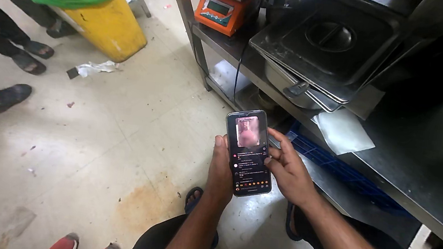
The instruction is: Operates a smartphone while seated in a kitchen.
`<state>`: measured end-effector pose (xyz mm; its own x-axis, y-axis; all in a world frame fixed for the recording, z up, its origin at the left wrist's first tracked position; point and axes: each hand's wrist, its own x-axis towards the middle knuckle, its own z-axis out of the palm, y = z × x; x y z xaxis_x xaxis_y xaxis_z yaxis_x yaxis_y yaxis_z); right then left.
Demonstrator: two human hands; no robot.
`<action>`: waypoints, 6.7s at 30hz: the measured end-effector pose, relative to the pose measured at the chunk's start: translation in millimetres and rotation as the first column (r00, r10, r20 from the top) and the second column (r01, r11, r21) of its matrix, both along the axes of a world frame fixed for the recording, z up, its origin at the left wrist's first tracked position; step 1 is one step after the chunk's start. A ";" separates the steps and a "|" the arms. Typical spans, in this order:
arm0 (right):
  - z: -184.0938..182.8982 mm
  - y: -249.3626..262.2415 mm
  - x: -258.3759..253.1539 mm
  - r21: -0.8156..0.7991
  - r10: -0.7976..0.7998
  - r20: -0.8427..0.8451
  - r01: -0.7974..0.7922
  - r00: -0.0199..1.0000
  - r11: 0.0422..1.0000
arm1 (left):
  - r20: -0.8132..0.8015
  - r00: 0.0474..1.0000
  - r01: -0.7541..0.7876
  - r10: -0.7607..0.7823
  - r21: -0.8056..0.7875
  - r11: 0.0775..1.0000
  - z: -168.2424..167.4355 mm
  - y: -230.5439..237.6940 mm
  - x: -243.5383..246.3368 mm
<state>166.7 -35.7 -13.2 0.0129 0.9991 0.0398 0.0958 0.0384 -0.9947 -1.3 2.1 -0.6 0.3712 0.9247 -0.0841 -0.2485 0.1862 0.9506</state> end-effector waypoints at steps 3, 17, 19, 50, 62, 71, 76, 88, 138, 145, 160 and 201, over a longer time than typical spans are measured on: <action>1.3 -0.5 -0.1 -0.002 -0.001 0.017 0.001 1.000 1.000 | 0.000 1.000 0.008 -0.008 -0.004 1.000 0.2 -0.6 -0.5; 0.8 -0.4 0.5 -0.004 -0.006 0.039 0.006 0.999 1.000 | 0.005 1.000 -0.004 0.004 -0.001 1.000 0.8 -0.5 0.2; 0.5 -0.5 0.7 -0.001 -0.006 0.034 0.006 0.999 1.000 | 0.009 1.000 -0.003 0.003 0.000 1.000 0.2 -0.5 -0.2; 0.8 -0.8 2.0 -0.006 0.007 0.052 -0.006 0.999 1.000 | 0.009 1.000 -0.020 0.020 -0.004 1.000 1.3 1.4 1.9; 1.5 -0.7 1.0 -0.012 -0.012 0.074 0.013 0.997 1.000 | 0.011 1.000 -0.011 0.011 -0.012 1.000 2.2 0.9 1.4; 0.0 -0.1 1.3 0.064 0.006 0.061 -0.010 0.998 0.998 | 0.008 1.000 -0.022 0.022 0.001 1.000 1.0 1.1 1.0; -0.1 -0.2 1.8 0.055 0.005 0.070 -0.009 0.998 0.998 | 0.029 1.000 -0.009 0.009 0.002 1.000 0.8 1.4 1.3; 1.0 -0.5 2.2 0.039 0.007 0.068 -0.010 0.998 0.999 | 0.023 1.000 -0.013 0.013 0.009 1.000 0.4 1.2 1.4; 3.0 -1.4 2.4 0.013 0.038 0.037 -0.039 0.999 0.999 | 0.023 1.000 0.001 -0.001 -0.013 1.000 0.9 1.9 -0.3; 2.6 -1.0 2.8 -0.001 0.037 0.024 -0.037 0.999 0.999 | 0.022 1.000 -0.004 0.004 0.002 1.000 1.0 1.5 -0.2; 3.7 -0.9 2.7 0.009 0.030 0.041 -0.030 0.999 1.000 | 0.023 1.000 -0.010 0.010 -0.009 1.000 0.8 1.5 0.4; 1.8 0.2 5.2 0.074 0.056 0.043 -0.059 0.998 0.996 | 0.058 0.998 0.028 -0.029 0.023 0.999 1.3 2.0 -1.0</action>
<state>172.0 -35.4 -11.3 -0.0479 0.9923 0.1139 0.1314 0.1193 -0.9841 -2.3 4.2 0.7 0.4012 0.9151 -0.0411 -0.2986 0.1731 0.9385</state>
